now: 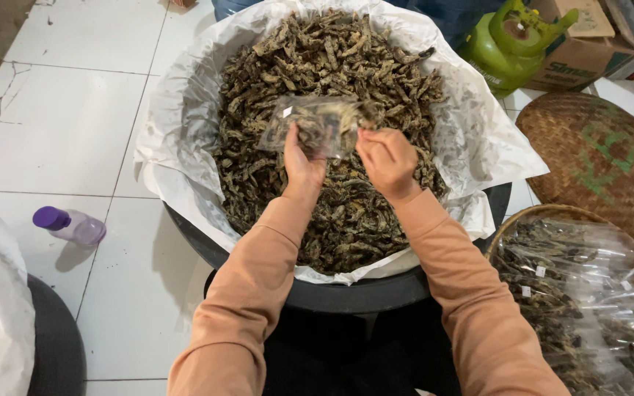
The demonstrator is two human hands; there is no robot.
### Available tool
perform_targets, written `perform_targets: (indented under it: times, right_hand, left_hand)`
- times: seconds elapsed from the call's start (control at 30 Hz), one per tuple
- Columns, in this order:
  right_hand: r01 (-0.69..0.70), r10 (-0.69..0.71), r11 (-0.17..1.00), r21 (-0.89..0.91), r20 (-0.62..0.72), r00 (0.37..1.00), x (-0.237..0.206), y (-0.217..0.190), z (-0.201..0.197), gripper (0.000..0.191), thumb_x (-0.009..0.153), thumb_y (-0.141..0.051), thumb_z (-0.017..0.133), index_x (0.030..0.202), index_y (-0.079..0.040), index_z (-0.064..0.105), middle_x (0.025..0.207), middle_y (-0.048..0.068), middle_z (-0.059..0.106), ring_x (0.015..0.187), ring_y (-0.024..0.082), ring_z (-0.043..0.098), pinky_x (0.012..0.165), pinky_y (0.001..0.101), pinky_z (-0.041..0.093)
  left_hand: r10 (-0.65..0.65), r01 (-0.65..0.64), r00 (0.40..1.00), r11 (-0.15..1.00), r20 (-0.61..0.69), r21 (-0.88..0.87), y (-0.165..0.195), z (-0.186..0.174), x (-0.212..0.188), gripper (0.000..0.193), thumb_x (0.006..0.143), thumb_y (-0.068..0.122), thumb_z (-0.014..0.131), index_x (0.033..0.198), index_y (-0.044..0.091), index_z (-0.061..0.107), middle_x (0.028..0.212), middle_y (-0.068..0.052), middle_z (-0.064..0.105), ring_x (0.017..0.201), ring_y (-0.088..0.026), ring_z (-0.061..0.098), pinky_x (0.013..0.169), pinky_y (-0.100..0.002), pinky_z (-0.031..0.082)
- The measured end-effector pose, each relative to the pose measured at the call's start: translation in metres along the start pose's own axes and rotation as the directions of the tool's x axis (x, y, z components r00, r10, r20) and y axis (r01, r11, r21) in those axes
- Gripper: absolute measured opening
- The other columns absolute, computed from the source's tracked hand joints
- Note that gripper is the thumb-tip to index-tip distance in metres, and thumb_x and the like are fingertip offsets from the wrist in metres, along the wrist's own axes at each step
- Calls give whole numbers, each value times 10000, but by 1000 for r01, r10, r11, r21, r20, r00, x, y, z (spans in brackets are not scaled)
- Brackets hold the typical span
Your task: The person sits on the floor beside a large basin of dried seahorses and fills small clear plastic bags by hand, placing the dried seahorses into a bag one at a time. They set filled bags onto a woven tray and take new empty bags to continue packing.
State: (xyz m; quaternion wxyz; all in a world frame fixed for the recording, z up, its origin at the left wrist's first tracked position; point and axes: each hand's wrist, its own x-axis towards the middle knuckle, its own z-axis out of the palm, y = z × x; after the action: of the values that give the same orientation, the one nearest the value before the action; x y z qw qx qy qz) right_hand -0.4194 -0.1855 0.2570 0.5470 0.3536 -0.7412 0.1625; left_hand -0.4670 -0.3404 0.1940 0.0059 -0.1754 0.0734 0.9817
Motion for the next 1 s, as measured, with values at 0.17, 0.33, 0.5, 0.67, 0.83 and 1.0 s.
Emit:
perform_targets:
  times: [0.17,0.33,0.5,0.67,0.83,1.0]
  right_hand:
    - [-319,272,916,241,211,939,3,-6,7,115,928,1,809,931,2,694,994,130,724,896,214,743,730,285,628]
    - [-514,489,713,477,187,852,27,-5,-5,55,986,6,730,1017,-9,688,1048,99,678,881,154,742,710,255,632]
    - [-511,413,789,341,322,852,36,-1,-33,103,924,53,712,1018,15,695,1115,104,689,828,157,697,686,287,595]
    - [-320,306,947,-10,317,897,30,-5,-34,101,880,61,750,936,18,678,1046,107,635,734,211,666,628,307,573]
    - [-170,244,954,-246,311,919,25,-12,-30,128,864,13,756,892,20,631,962,126,555,786,271,651,678,360,565]
    - [-68,219,932,-356,405,888,24,-17,-22,117,812,30,706,893,29,621,956,124,550,847,264,652,685,340,570]
  left_hand:
    - [-60,48,991,994,121,97,-6,-8,0,357,1056,339,533,1223,27,576,1245,-154,619,1131,-293,608,995,-448,583]
    - [-39,37,996,999,79,26,3,-5,9,346,1037,315,533,1199,12,581,1230,-148,615,1125,-289,624,1020,-449,602]
    - [31,-32,998,999,50,15,14,-9,21,316,1037,322,539,1175,41,584,1188,-129,651,1092,-259,650,989,-429,601]
    - [75,-83,988,995,132,54,8,-23,30,278,1110,333,580,1200,70,564,1126,-105,637,1037,-236,638,936,-405,596]
    - [42,-62,977,994,211,87,-5,-29,32,310,1045,341,559,1226,93,598,1199,-79,674,1054,-226,670,896,-394,609]
    - [60,-81,976,993,211,89,-8,-26,29,300,1067,321,571,1258,90,578,1227,-80,651,1084,-228,660,931,-417,592]
